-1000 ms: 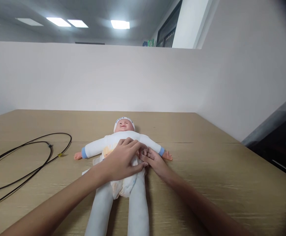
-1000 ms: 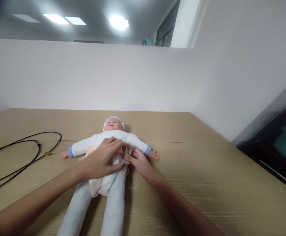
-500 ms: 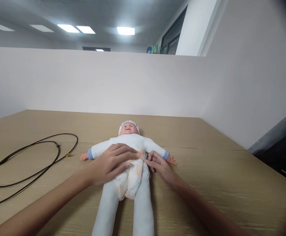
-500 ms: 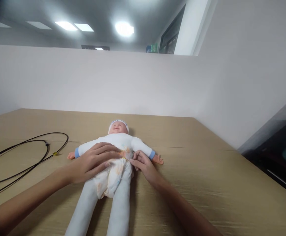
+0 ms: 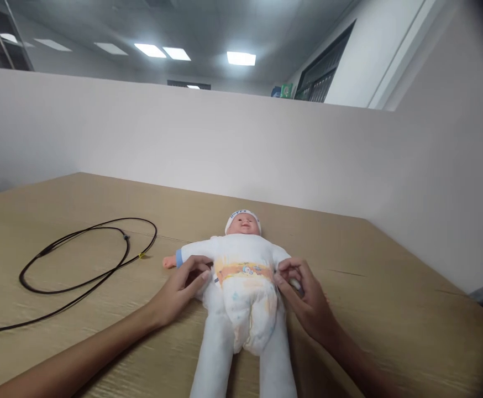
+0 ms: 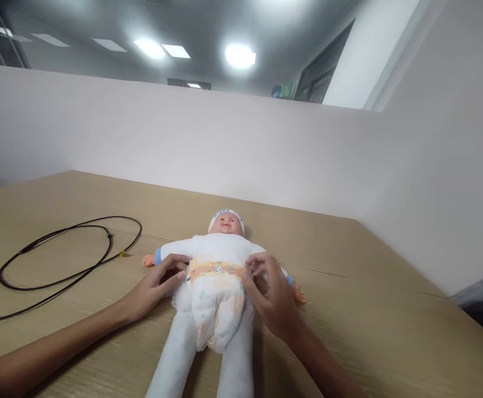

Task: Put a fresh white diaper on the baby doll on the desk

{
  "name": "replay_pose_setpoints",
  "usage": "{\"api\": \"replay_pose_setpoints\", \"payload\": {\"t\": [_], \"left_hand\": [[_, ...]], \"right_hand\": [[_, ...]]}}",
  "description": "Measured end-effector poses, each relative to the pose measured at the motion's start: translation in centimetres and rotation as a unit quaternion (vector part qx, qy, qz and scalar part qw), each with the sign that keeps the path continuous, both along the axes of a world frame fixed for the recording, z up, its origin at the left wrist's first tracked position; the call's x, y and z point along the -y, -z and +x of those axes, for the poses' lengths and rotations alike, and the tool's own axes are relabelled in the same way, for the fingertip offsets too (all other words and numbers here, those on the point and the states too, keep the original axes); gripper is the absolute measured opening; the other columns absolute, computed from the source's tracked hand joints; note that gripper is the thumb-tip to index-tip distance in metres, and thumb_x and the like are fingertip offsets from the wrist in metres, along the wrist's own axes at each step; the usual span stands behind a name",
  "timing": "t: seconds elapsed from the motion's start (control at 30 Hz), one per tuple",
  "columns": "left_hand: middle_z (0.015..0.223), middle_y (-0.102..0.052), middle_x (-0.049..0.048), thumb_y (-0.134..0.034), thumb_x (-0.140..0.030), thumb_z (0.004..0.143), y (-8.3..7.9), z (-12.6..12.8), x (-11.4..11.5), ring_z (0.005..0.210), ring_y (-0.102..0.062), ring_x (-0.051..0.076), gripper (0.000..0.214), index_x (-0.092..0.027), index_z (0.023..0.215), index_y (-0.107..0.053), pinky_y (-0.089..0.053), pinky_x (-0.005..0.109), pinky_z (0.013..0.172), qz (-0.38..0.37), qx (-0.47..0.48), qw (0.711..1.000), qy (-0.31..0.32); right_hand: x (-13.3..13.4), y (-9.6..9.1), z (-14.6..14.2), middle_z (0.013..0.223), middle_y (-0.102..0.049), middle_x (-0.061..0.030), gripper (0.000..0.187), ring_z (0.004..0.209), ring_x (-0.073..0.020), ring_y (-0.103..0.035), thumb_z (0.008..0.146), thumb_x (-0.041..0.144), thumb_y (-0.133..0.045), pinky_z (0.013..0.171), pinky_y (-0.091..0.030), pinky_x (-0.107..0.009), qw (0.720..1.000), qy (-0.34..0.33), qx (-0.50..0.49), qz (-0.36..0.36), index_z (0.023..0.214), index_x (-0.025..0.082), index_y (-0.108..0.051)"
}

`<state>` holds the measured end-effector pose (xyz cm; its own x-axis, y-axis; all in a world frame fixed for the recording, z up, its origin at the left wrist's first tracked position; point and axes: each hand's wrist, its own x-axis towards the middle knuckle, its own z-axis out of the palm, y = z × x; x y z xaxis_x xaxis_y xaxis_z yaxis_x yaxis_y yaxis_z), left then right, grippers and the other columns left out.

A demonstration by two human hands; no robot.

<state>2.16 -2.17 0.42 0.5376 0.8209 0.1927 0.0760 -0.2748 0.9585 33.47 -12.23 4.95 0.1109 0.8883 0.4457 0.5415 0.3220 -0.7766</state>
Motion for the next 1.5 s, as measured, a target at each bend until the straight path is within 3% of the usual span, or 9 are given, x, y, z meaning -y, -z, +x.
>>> {"api": "replay_pose_setpoints", "payload": {"t": [0.2,0.37,0.5,0.67,0.83,0.93,1.1,1.33,1.5], "left_hand": [[0.094,-0.067,0.0017,-0.083,-0.058,0.094,-0.5,2.0,-1.9,0.084,-0.058,0.017,0.046,-0.019,0.112,-0.066,-0.042,0.028,0.074,-0.12,0.069,0.988,0.073],[0.096,-0.067,0.0017,-0.078,-0.06,0.096,-1.2,1.6,-2.6,0.081,-0.055,0.016,0.042,-0.02,0.102,-0.066,-0.04,0.028,0.072,-0.061,0.06,0.996,0.033],[0.089,-0.064,-0.0004,-0.066,-0.06,0.104,-1.4,1.4,-2.7,0.078,-0.051,0.017,0.038,-0.022,0.108,-0.067,-0.038,0.03,0.068,0.061,-0.018,0.996,-0.055],[0.089,-0.066,0.0002,-0.057,-0.052,0.109,-0.9,0.0,-2.8,0.077,-0.056,0.02,0.031,-0.022,0.112,-0.064,-0.043,0.035,0.075,0.139,-0.083,0.979,-0.124],[0.103,-0.068,0.0065,-0.05,-0.052,0.111,0.1,-3.5,-1.6,0.101,-0.06,0.029,0.032,-0.022,0.104,-0.06,-0.043,0.043,0.091,0.251,-0.213,0.937,-0.114],[0.096,-0.067,0.0056,-0.058,-0.055,0.106,0.5,-4.3,-1.0,0.095,-0.059,0.029,0.035,-0.023,0.092,-0.056,-0.041,0.042,0.086,0.268,-0.272,0.919,-0.101],[0.085,-0.066,0.003,-0.067,-0.044,0.094,-0.2,-3.5,-1.5,0.085,-0.057,0.025,0.03,-0.023,0.079,-0.052,-0.037,0.038,0.078,0.204,-0.285,0.934,-0.072],[0.071,-0.058,-0.0021,-0.068,-0.056,0.09,-3.2,-3.1,-3.3,0.068,-0.044,0.015,0.043,-0.022,0.069,-0.053,-0.032,0.032,0.067,-0.088,-0.117,0.988,0.04],[0.065,-0.056,-0.0018,-0.072,-0.053,0.084,-4.7,-0.8,-3.2,0.068,-0.046,0.015,0.042,-0.021,0.062,-0.055,-0.034,0.031,0.068,-0.11,-0.038,0.993,0.017]], "right_hand": [[-3.5,-6.2,-3.8,0.138,-0.067,-0.0091,0.036,0.132,-0.0309,-0.06,0.106,0.043,-0.066,0.11,-0.049,-0.049,0.968,-0.1,0.225,-0.055,0.138,0.029,-0.06],[-7.8,-9.1,-4.9,0.114,-0.07,-0.0061,0.035,0.104,-0.0281,-0.068,0.097,0.046,-0.075,0.084,-0.053,-0.04,0.919,-0.152,0.307,-0.196,0.125,0.025,-0.07],[-9.3,-9.2,-5.1,0.105,-0.07,-0.0037,0.036,0.091,-0.025,-0.067,0.096,0.048,-0.076,0.073,-0.051,-0.036,0.906,-0.168,0.322,-0.219,0.123,0.025,-0.071],[-7.3,-8.2,-6.2,0.135,-0.071,-0.0085,0.026,0.135,-0.0306,-0.06,0.102,0.026,-0.067,0.116,-0.046,-0.051,0.929,-0.182,0.321,-0.034,0.128,0.026,-0.07],[-6.0,-8.1,-8.0,0.133,-0.077,-0.0032,0.029,0.129,-0.0229,-0.067,0.105,0.015,-0.058,0.124,-0.041,-0.045,0.873,-0.334,0.355,0.005,0.121,0.029,-0.078],[-6.7,-7.9,-8.6,0.117,-0.082,-0.0035,0.03,0.118,-0.0248,-0.071,0.098,0.013,-0.064,0.127,-0.039,-0.05,0.859,-0.341,0.381,-0.033,0.119,0.027,-0.082],[-8.2,-7.3,-8.7,0.111,-0.082,-0.0066,0.026,0.114,-0.0266,-0.07,0.099,0.017,-0.065,0.119,-0.044,-0.05,0.853,-0.325,0.403,-0.058,0.113,0.025,-0.084],[-8.3,-6.8,-9.2,0.098,-0.078,-0.0062,0.014,0.105,-0.0274,-0.065,0.095,0.02,-0.068,0.112,-0.047,-0.049,0.85,-0.299,0.431,-0.043,0.096,0.022,-0.082],[-8.5,-6.4,-9.9,0.09,-0.073,-0.0051,0.011,0.101,-0.0274,-0.064,0.093,0.022,-0.071,0.109,-0.05,-0.05,0.85,-0.286,0.442,-0.028,0.087,0.022,-0.08]]}}
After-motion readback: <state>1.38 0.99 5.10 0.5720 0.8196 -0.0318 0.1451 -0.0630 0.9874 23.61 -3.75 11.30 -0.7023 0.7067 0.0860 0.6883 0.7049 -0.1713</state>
